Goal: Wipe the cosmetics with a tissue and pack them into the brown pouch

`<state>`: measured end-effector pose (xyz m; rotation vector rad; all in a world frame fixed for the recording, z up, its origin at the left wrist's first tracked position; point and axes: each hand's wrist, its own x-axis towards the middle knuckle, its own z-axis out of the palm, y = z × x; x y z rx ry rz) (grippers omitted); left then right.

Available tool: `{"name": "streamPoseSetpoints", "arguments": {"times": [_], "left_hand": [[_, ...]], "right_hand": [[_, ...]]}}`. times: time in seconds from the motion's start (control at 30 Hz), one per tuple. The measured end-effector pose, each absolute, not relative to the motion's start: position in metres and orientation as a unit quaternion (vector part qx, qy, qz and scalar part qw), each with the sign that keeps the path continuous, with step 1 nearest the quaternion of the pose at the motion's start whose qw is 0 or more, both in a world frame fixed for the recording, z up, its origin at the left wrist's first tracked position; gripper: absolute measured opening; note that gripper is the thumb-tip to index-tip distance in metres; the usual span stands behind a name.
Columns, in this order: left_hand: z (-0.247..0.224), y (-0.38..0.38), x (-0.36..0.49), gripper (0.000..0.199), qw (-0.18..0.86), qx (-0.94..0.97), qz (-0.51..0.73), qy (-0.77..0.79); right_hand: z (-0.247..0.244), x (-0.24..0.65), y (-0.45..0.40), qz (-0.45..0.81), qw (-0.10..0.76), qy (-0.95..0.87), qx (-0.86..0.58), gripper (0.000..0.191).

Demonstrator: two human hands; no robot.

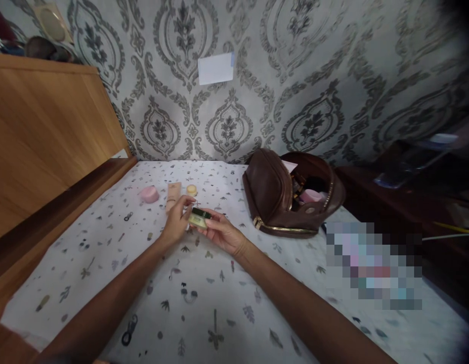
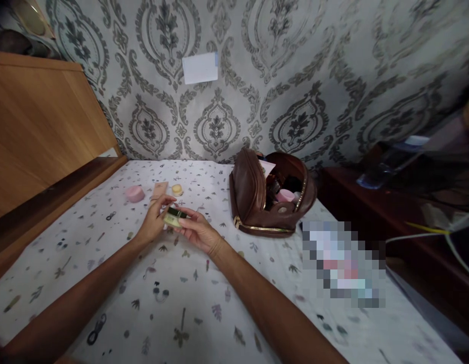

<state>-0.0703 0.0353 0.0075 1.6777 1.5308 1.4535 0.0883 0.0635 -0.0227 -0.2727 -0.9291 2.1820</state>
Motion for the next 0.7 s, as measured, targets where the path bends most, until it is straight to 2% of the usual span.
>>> {"name": "streamPoseSetpoints", "arguments": {"times": [0.2,0.47,0.57,0.7], "left_hand": [[0.013,0.033,-0.064,0.029,0.283,0.548,0.534,0.578],[0.004,0.026,-0.052,0.055,0.428,0.463,0.567,0.531],[0.004,0.024,-0.05,0.061,0.479,0.463,0.555,0.497],[0.004,0.027,-0.051,0.054,0.496,0.434,0.575,0.484]], "right_hand": [[-0.025,0.086,0.066,0.838,0.394,-0.357,-0.123,0.035],[-0.02,0.085,0.066,0.826,0.448,-0.304,-0.156,0.028],[-0.02,0.086,0.068,0.819,0.452,-0.315,-0.161,0.031],[-0.02,0.086,0.068,0.807,0.46,-0.323,-0.18,0.04]]}}
